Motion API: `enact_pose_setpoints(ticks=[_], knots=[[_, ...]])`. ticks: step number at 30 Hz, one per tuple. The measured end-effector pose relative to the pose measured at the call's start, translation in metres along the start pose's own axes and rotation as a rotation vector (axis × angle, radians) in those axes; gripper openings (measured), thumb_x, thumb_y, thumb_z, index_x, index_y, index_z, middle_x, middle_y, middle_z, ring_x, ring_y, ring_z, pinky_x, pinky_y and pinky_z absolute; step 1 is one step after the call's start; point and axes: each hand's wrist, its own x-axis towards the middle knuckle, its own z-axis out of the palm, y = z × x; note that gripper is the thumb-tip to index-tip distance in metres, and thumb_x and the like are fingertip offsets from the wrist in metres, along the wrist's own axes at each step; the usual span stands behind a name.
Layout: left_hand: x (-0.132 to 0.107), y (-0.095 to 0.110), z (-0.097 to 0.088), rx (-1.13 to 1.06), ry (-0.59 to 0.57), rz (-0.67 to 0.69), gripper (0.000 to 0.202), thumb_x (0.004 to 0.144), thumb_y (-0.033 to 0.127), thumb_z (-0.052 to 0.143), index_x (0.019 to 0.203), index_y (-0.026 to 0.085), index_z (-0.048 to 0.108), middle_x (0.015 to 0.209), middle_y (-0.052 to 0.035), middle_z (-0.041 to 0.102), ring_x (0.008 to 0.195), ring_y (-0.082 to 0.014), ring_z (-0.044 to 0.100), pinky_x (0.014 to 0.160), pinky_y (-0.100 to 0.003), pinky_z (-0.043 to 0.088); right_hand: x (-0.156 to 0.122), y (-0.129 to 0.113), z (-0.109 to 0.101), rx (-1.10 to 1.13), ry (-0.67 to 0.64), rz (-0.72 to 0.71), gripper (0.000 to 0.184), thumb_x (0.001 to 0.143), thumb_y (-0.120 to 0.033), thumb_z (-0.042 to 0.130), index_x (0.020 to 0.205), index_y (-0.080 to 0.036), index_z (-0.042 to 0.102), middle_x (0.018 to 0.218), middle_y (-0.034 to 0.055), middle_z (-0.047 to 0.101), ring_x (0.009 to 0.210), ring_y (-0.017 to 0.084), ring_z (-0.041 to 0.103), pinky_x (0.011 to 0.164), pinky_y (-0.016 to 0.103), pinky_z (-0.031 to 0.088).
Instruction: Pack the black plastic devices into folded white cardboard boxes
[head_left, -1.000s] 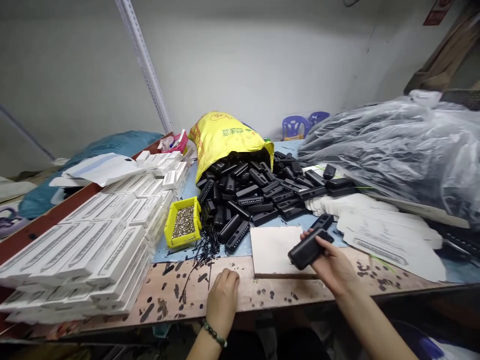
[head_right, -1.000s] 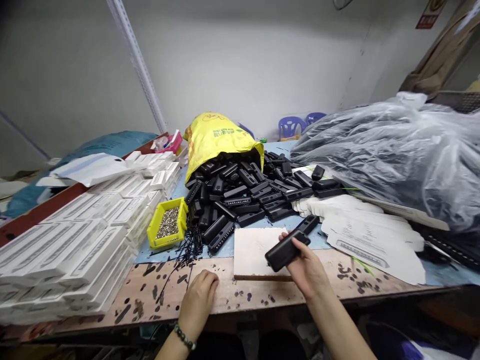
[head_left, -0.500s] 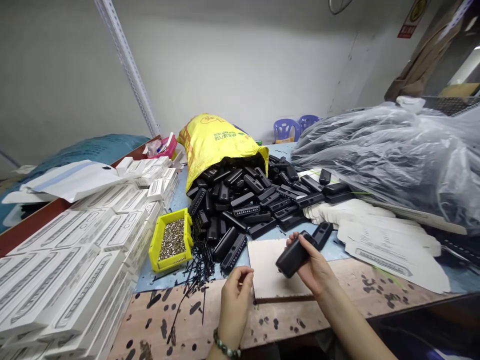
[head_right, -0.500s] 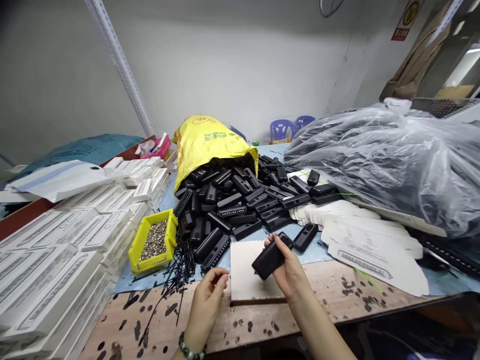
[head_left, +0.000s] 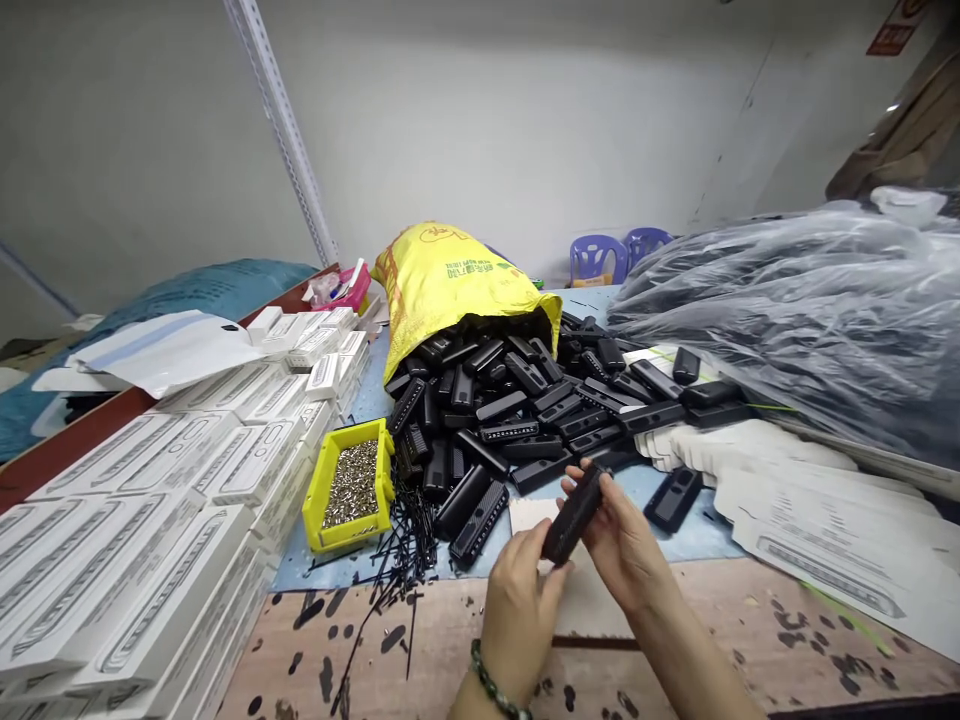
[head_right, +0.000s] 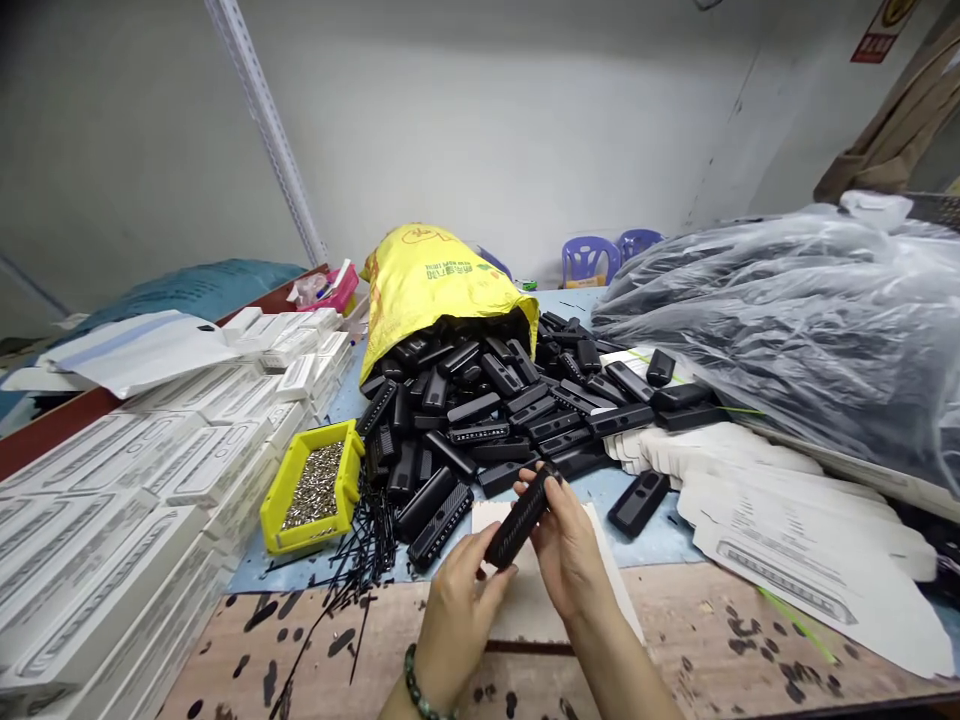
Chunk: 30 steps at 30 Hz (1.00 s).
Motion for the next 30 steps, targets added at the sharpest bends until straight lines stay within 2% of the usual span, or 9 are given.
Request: enact_pose_setpoints(ticks=[1,3,6,9,19,23,27,29,30], knots=[[-0.002,-0.004,-0.001,0.095,0.006,0.072,0.048,0.082,0.009,0.048,0.128,0.021,0.056,0.121,-0.0089,0.061,0.114,-0.0223,0.056,0.100,-0.041,0.047,-0.003,-0.004,-0.003,0.001,0.017,0.027,0.055,0.060,-0.032,0.087,0.107,-0.021,0.063,0.095,0.0004,0.068,0.085,0.015,0.066,0.075,0.029,0.059],[-0.006,-0.010,-0.005,0.190,-0.028,0.151,0.057,0.078,0.002,0.047,0.132,0.021,0.051,0.121,-0.0086,0.061,0.114,-0.0215,0.056,0.102,-0.042,0.047,-0.008,-0.011,-0.010,0.072,0.060,0.052,0.043,0.064,-0.025,0.084,0.102,-0.022,0.063,0.082,-0.0043,0.064,0.072,0.011,0.063,0.075,0.030,0.059],[-0.011,-0.012,-0.014,0.205,-0.099,0.096,0.037,0.083,0.013,0.056,0.120,0.020,0.056,0.106,-0.0065,0.065,0.096,-0.0181,0.062,0.085,-0.034,0.054,-0.011,-0.016,-0.017,0.206,0.072,0.028,0.025,0.070,-0.021,0.079,0.085,-0.019,0.059,0.069,-0.0072,0.053,0.059,0.006,0.054,0.070,0.028,0.059],[-0.012,-0.009,-0.020,0.268,-0.171,0.130,0.012,0.089,0.024,0.055,0.099,0.019,0.060,0.091,-0.0036,0.066,0.085,-0.0164,0.063,0.075,-0.029,0.052,-0.012,-0.016,-0.021,0.249,0.071,0.002,0.025,0.069,-0.017,0.078,0.080,-0.017,0.055,0.069,-0.0064,0.049,0.058,0.006,0.051,0.066,0.027,0.058],[-0.013,-0.007,-0.018,0.528,-0.191,0.433,0.017,0.094,0.018,0.042,0.088,0.018,0.058,0.083,-0.0020,0.065,0.076,-0.0155,0.060,0.066,-0.028,0.047,-0.025,-0.014,-0.027,0.168,0.080,0.001,0.033,0.062,-0.012,0.078,0.079,-0.018,0.050,0.071,-0.0049,0.045,0.060,0.007,0.046,0.062,0.025,0.054],[-0.017,-0.009,-0.011,0.523,-0.211,0.439,0.018,0.094,0.017,0.042,0.085,0.018,0.057,0.080,-0.0019,0.065,0.074,-0.0148,0.060,0.065,-0.027,0.047,-0.031,-0.016,-0.031,0.133,0.076,-0.035,0.036,0.059,-0.012,0.079,0.080,-0.020,0.050,0.071,-0.0049,0.044,0.061,0.008,0.044,0.062,0.025,0.052],[-0.018,-0.010,-0.008,0.535,-0.247,0.384,0.015,0.093,0.017,0.046,0.085,0.018,0.059,0.080,-0.0017,0.065,0.074,-0.0151,0.061,0.065,-0.028,0.049,-0.032,-0.012,-0.038,0.037,0.038,-0.096,0.033,0.063,-0.017,0.078,0.079,-0.020,0.049,0.069,-0.0053,0.043,0.060,0.008,0.043,0.065,0.025,0.051],[-0.017,-0.013,-0.010,0.572,-0.245,0.320,0.010,0.087,0.023,0.058,0.096,0.019,0.061,0.091,-0.0035,0.067,0.084,-0.0184,0.063,0.073,-0.032,0.052,-0.035,-0.016,-0.037,-0.065,-0.019,-0.167,0.029,0.067,-0.020,0.077,0.077,-0.020,0.050,0.068,-0.0049,0.044,0.062,0.008,0.045,0.069,0.025,0.051],[-0.016,-0.015,-0.011,0.601,-0.229,0.289,0.026,0.082,0.027,0.066,0.105,0.019,0.060,0.102,-0.0056,0.067,0.095,-0.0220,0.063,0.080,-0.036,0.054,-0.038,-0.021,-0.035,-0.130,-0.052,-0.226,0.026,0.069,-0.022,0.076,0.076,-0.020,0.050,0.067,-0.0044,0.046,0.062,0.009,0.046,0.071,0.026,0.051]])
